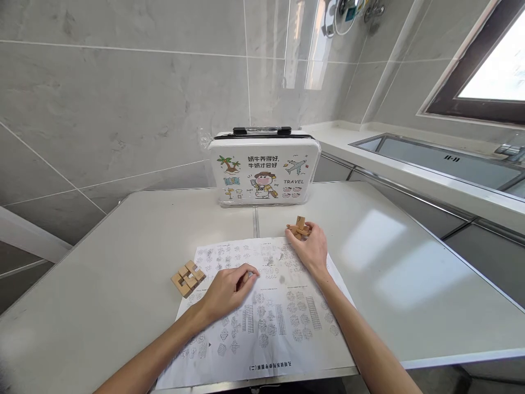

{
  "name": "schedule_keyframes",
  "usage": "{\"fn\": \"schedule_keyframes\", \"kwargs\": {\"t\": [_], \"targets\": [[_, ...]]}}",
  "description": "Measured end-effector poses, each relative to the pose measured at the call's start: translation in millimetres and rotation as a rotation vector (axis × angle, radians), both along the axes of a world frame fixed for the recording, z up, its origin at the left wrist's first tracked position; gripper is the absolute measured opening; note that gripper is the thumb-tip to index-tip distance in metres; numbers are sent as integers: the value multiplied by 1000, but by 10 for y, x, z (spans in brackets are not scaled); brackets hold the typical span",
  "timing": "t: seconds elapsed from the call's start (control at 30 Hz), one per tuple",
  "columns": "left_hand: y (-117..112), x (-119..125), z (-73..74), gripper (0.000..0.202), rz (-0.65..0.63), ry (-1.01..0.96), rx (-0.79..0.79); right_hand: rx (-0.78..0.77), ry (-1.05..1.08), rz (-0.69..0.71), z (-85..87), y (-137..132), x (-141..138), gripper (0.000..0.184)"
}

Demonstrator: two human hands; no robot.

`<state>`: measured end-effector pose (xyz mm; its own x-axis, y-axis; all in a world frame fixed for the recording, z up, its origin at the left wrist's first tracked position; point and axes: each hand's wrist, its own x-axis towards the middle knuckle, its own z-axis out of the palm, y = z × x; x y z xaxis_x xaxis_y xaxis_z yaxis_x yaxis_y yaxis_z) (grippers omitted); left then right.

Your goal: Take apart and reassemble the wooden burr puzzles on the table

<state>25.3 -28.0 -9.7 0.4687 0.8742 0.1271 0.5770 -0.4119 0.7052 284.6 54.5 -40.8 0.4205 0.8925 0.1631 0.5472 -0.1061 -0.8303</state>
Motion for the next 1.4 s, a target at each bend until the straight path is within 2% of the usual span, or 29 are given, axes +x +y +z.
{"fn": "schedule_keyframes", "kwargs": {"t": [0.57,0.9,1.07,1.17,1.23,1.3,1.4], "targets": [[8,-5,-27,25,-14,36,40,-49,-74,-35,17,21,48,65],[11,1,-19,26,-13,35,57,-69,-40,-70,5,13,69,67],[13,0,-12,27,-20,35,65,-1,-57,-88,14,17,53,71],[15,0,-14,27,-22,46,67,183,-181,-126,93,-21,-6,63],[17,0,-24,28,-28,50,77,357,-243,-82,154,-69,-69,49],[19,-3,-39,27,-36,55,101,470,-235,39,196,-127,-144,32],[25,-15,-51,25,-49,76,143,514,-174,408,203,-211,-269,10]]}}
